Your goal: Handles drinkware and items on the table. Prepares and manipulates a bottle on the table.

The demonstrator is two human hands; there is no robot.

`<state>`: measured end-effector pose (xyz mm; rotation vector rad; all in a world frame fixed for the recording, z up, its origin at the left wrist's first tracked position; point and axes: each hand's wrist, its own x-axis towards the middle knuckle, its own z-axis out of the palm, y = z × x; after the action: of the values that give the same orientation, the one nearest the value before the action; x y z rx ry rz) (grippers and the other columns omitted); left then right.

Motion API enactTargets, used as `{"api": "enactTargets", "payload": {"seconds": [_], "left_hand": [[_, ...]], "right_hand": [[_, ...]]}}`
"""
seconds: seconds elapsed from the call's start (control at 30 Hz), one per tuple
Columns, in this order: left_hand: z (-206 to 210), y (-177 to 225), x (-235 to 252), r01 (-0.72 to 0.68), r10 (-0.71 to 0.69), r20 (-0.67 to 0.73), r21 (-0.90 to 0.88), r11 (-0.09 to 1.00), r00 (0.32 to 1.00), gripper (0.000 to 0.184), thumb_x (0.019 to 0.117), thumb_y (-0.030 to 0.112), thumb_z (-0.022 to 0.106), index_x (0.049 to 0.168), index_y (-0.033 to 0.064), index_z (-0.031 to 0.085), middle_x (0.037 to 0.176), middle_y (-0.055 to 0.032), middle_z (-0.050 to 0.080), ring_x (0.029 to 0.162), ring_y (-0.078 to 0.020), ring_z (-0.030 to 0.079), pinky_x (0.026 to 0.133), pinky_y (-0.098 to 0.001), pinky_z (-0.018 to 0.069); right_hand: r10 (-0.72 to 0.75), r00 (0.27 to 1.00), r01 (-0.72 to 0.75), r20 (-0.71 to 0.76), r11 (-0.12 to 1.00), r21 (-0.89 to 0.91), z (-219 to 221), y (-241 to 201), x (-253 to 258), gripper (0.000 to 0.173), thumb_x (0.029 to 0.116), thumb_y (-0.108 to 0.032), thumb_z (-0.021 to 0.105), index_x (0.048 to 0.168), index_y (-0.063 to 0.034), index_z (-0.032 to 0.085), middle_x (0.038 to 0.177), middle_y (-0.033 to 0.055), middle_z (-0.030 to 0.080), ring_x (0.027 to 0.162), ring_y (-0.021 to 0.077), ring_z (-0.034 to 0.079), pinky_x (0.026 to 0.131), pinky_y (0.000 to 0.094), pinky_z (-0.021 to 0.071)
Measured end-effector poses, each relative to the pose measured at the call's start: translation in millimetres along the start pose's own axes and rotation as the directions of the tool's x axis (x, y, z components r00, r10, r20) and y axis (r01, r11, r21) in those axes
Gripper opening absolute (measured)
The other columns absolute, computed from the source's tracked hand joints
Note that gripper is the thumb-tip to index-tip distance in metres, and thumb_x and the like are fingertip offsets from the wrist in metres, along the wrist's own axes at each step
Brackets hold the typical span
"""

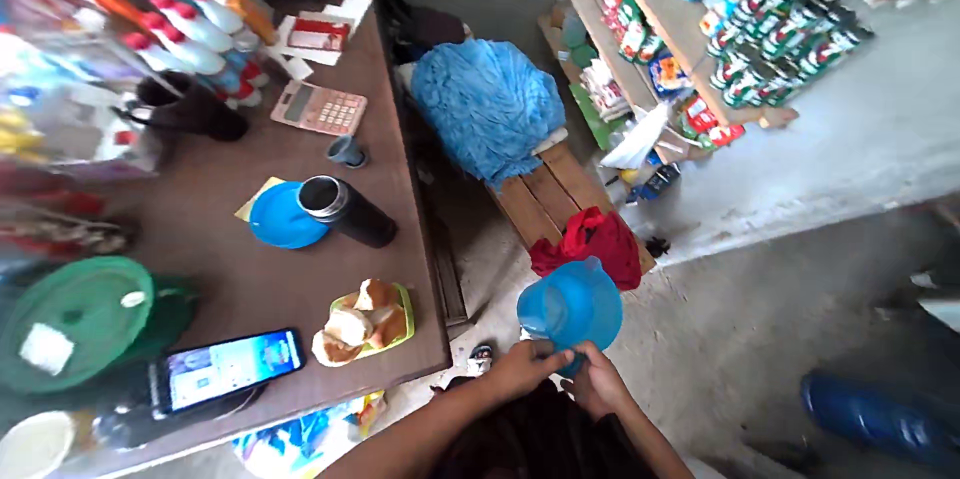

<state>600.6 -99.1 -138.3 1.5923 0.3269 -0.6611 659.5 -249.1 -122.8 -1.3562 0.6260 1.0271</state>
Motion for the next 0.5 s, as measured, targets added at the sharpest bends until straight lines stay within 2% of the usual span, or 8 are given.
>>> {"api": "enactTargets", "payload": {"seconds": [0.03,0.1,0.17,0.23,0.3,0.37,0.43,0.5], "left_hand": [[-7,5,-5,-0.015,0.016,-0.035,0.031,0.999,0.999,0.049,0.1060,0.041,0.051,0.109,-0.0028,0.071,0.105,-0.0164,0.070,0.096,-0.0228,0.065,0.092,-0.0458,0.0501],[-18,15,-17,0.008,0.009,-0.262,0.064,0.998,0.965,0.050,0.1060,0.042,0.050,0.103,-0.0016,0.075,0.101,-0.0165,0.074,0.096,-0.0267,0.070,0.092,-0.0500,0.0527],[-30,20,-21,0.050,-0.031,-0.529,0.022,0.998,0.848,0.051,0.1048,0.043,0.051,0.101,-0.0036,0.071,0.096,-0.0184,0.071,0.092,-0.0306,0.070,0.087,-0.0533,0.0536],[-43,23,-15,0.033,-0.043,-0.693,-0.028,0.999,0.720,0.054,0.0990,0.048,0.058,0.114,-0.0041,0.063,0.110,-0.0205,0.065,0.098,-0.0320,0.067,0.087,-0.0528,0.0536],[-57,28,-6,-0.073,-0.002,-0.704,-0.076,0.994,0.710,0.070,0.0933,0.050,0.066,0.139,-0.0015,0.051,0.138,-0.0219,0.056,0.124,-0.0317,0.059,0.102,-0.0494,0.0500],[-68,34,1,-0.170,0.051,-0.612,-0.139,0.976,0.789,0.077,0.0938,0.047,0.066,0.155,0.0071,0.040,0.155,-0.0190,0.044,0.142,-0.0298,0.045,0.114,-0.0483,0.0418],[-76,37,6,-0.206,0.081,-0.543,-0.173,0.963,0.836,0.072,0.0981,0.045,0.061,0.157,0.0102,0.039,0.160,-0.0185,0.038,0.149,-0.0300,0.035,0.121,-0.0494,0.0320],[-80,34,17,-0.277,0.142,-0.583,-0.150,0.949,0.800,0.070,0.0965,0.040,0.056,0.156,0.0064,0.040,0.164,-0.0175,0.032,0.156,-0.0337,0.018,0.125,-0.0579,0.0138]], "right_hand": [[-0.024,0.999,0.025,0.031,0.999,-0.033,-5,-8,5,0.029,0.1063,-0.016,0.032,0.118,-0.0017,0.055,0.098,0.0097,0.065,0.090,0.0184,0.065,0.077,0.0393,0.0543],[-0.072,0.990,0.096,0.122,0.975,-0.201,-16,-27,15,0.028,0.1061,-0.010,0.034,0.116,0.0029,0.056,0.092,0.0073,0.066,0.083,0.0122,0.066,0.077,0.0320,0.0566],[-0.069,0.980,0.134,0.189,0.924,-0.358,-20,-49,24,0.026,0.1054,-0.008,0.035,0.114,0.0033,0.058,0.091,0.0054,0.066,0.083,0.0097,0.066,0.078,0.0298,0.0559],[-0.040,0.971,0.139,0.238,0.897,-0.420,-20,-69,29,0.024,0.1021,-0.007,0.038,0.112,0.0009,0.058,0.089,0.0043,0.067,0.082,0.0095,0.067,0.076,0.0302,0.0576],[0.015,0.966,0.122,0.257,0.851,-0.510,-16,-95,31,0.023,0.1021,-0.008,0.040,0.112,0.0015,0.059,0.091,0.0062,0.067,0.084,0.0113,0.067,0.077,0.0316,0.0572],[0.068,0.962,0.103,0.266,0.809,-0.579,-9,-118,31,0.023,0.1024,-0.009,0.041,0.113,0.0014,0.059,0.095,0.0084,0.067,0.088,0.0136,0.067,0.080,0.0328,0.0566],[0.084,0.950,0.132,0.300,0.764,-0.632,-1,-137,35,0.024,0.1006,-0.009,0.043,0.116,0.0015,0.059,0.101,0.0096,0.066,0.095,0.0148,0.065,0.085,0.0341,0.0545],[0.087,0.938,0.189,0.337,0.686,-0.703,13,-154,39,0.024,0.0980,-0.009,0.044,0.114,0.0004,0.059,0.102,0.0082,0.065,0.098,0.0130,0.064,0.088,0.0327,0.0530]]}}
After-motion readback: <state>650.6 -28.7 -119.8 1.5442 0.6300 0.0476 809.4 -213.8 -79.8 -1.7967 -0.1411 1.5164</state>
